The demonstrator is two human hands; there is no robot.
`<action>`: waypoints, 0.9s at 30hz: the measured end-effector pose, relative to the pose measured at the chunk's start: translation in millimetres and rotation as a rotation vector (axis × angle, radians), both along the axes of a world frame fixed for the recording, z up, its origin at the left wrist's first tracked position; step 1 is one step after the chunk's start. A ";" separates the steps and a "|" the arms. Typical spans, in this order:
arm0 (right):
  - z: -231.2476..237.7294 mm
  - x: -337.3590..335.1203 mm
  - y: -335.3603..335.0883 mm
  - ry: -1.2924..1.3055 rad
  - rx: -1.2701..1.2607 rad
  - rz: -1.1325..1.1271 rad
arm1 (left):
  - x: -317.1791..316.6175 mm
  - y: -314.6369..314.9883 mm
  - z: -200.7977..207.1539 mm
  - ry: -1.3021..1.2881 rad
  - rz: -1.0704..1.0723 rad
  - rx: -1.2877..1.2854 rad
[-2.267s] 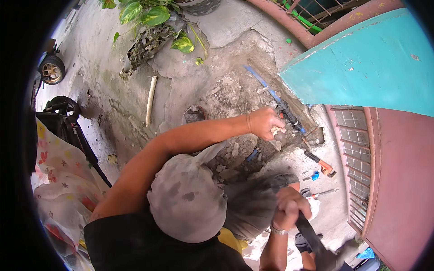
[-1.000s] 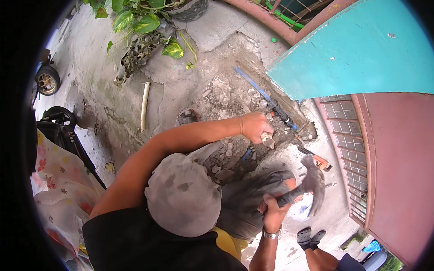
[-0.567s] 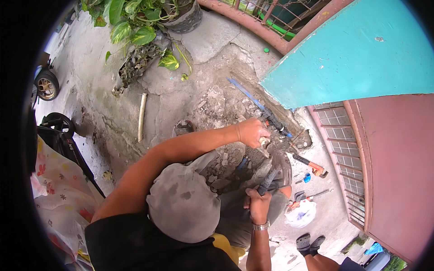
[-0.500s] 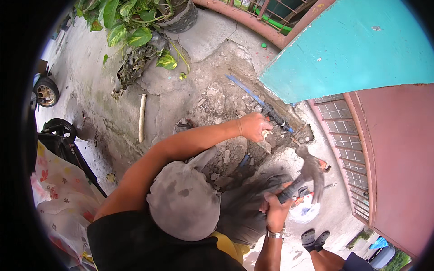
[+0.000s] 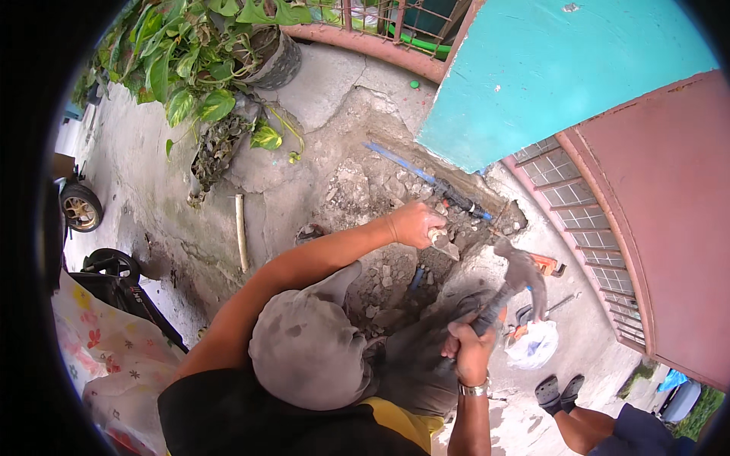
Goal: The user is using a hammer and chisel to chip away concrete to repair an underground water pipe.
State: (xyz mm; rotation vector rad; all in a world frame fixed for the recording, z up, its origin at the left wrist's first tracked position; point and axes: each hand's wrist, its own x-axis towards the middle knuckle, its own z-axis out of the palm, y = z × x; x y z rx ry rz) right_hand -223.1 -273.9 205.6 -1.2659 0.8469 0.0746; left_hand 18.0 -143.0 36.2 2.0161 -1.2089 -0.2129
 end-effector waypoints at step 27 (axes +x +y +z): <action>-134.2 10.9 17.3 0.128 0.536 -0.052 | 0.3 70.3 20.4 0.264 0.174 -0.158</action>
